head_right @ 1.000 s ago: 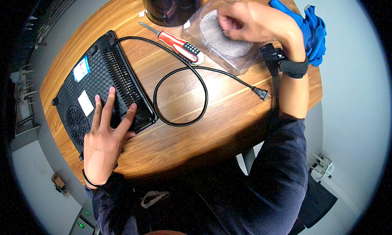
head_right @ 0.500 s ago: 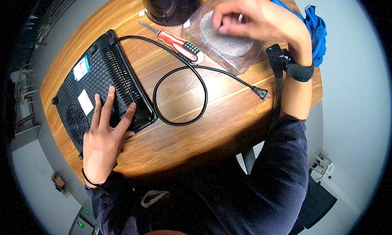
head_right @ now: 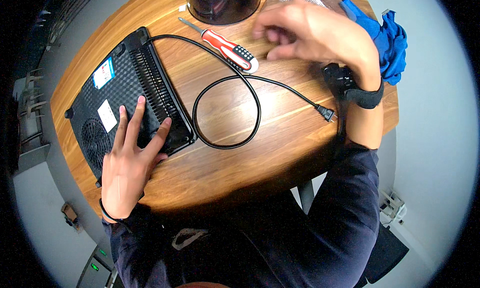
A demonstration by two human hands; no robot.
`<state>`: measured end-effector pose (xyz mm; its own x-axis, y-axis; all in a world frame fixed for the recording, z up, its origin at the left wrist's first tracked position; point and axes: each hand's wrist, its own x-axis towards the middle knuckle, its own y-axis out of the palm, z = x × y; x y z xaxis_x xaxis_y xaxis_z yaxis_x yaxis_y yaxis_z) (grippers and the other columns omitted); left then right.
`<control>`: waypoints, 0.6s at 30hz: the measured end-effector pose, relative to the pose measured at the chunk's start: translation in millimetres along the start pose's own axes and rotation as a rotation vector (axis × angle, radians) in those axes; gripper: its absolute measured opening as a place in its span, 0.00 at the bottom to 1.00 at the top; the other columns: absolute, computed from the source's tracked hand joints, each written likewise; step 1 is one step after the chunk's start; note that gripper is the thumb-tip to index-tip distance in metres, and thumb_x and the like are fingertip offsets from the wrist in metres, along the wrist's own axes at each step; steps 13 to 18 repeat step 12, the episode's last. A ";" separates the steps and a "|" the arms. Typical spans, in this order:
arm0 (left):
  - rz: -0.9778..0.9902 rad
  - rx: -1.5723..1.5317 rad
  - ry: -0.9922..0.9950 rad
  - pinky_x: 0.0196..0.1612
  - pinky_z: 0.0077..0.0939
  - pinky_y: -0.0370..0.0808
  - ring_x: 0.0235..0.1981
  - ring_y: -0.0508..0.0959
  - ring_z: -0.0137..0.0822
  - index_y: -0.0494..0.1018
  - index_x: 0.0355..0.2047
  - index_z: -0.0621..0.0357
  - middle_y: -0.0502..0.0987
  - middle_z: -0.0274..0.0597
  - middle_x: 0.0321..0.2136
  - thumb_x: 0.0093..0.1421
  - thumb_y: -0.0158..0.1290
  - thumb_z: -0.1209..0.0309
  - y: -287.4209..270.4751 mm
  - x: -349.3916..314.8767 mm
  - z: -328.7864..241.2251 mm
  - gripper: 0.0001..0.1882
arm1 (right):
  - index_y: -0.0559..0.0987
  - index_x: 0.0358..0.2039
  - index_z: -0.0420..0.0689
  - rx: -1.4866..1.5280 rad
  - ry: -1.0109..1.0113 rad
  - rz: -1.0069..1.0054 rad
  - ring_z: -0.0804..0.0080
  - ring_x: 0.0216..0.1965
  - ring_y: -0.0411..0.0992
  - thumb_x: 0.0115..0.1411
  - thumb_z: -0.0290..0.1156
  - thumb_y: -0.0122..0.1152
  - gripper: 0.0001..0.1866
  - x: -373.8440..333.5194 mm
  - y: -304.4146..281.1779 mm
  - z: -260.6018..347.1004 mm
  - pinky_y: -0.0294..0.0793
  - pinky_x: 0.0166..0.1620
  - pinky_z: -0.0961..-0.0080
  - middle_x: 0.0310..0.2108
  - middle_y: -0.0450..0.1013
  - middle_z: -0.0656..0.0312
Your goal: The person reassembles an induction cooktop by hand and with a screwdriver. They secure internal components, place the copper coil, and attach the top cover, then flip the unit to show the finished exterior.
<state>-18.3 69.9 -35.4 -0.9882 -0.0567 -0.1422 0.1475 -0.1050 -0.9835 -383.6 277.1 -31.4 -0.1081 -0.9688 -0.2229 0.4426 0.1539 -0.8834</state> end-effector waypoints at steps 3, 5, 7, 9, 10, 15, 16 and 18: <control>-0.011 -0.009 -0.002 0.38 0.40 0.94 0.66 0.80 0.74 0.78 0.68 0.28 0.66 0.57 0.78 0.68 0.57 0.78 -0.4 1.2 -0.5 0.33 | 0.86 0.54 0.41 0.042 -0.246 -0.100 0.56 0.49 0.83 0.65 0.30 0.78 0.18 6.3 16.2 13.3 0.85 0.52 0.65 0.50 0.80 0.56; -0.014 -0.017 -0.004 0.38 0.40 0.94 0.65 0.80 0.74 0.78 0.68 0.27 0.66 0.57 0.78 0.68 0.57 0.77 0.2 2.1 -0.3 0.32 | 0.86 0.56 0.41 0.018 -0.302 -0.131 0.53 0.52 0.83 0.67 0.27 0.74 0.17 15.4 23.9 5.4 0.85 0.54 0.63 0.52 0.79 0.54; -0.016 -0.025 -0.002 0.38 0.40 0.94 0.65 0.80 0.74 0.78 0.67 0.26 0.66 0.57 0.78 0.68 0.58 0.76 -0.6 2.3 0.0 0.31 | 0.86 0.55 0.41 0.033 -0.290 -0.141 0.52 0.52 0.83 0.67 0.25 0.72 0.16 20.7 25.4 2.4 0.84 0.55 0.62 0.51 0.79 0.54; -0.020 -0.037 -0.006 0.38 0.40 0.94 0.65 0.81 0.74 0.78 0.67 0.26 0.66 0.57 0.78 0.69 0.58 0.75 -0.4 1.7 0.0 0.31 | 0.85 0.54 0.40 -0.071 -0.169 -0.150 0.51 0.52 0.83 0.65 0.20 0.69 0.17 18.2 18.7 0.0 0.84 0.55 0.60 0.51 0.80 0.53; -0.023 -0.041 -0.007 0.37 0.40 0.94 0.65 0.81 0.74 0.78 0.68 0.26 0.66 0.57 0.78 0.69 0.58 0.75 -0.2 1.2 0.2 0.30 | 0.85 0.54 0.40 -0.143 -0.118 -0.158 0.51 0.51 0.83 0.65 0.19 0.69 0.17 16.2 15.7 -3.5 0.84 0.54 0.60 0.51 0.80 0.52; -0.027 -0.066 -0.013 0.37 0.41 0.94 0.65 0.80 0.74 0.78 0.68 0.26 0.65 0.56 0.79 0.69 0.60 0.74 1.7 1.0 0.3 0.30 | 0.85 0.56 0.42 -0.277 -0.037 -0.171 0.50 0.52 0.83 0.66 0.20 0.68 0.17 15.3 13.6 -10.0 0.84 0.54 0.60 0.55 0.81 0.51; -0.027 -0.066 -0.013 0.37 0.41 0.94 0.65 0.80 0.74 0.78 0.68 0.26 0.65 0.56 0.79 0.69 0.60 0.74 1.7 1.0 0.3 0.30 | 0.85 0.56 0.42 -0.277 -0.037 -0.171 0.50 0.52 0.83 0.66 0.20 0.68 0.17 15.3 13.6 -10.0 0.84 0.54 0.60 0.55 0.81 0.51; -0.027 -0.066 -0.013 0.37 0.41 0.94 0.65 0.80 0.74 0.78 0.68 0.26 0.65 0.56 0.79 0.69 0.60 0.74 1.7 1.0 0.3 0.30 | 0.85 0.56 0.42 -0.277 -0.037 -0.171 0.50 0.52 0.83 0.66 0.20 0.68 0.17 15.3 13.6 -10.0 0.84 0.54 0.60 0.55 0.81 0.51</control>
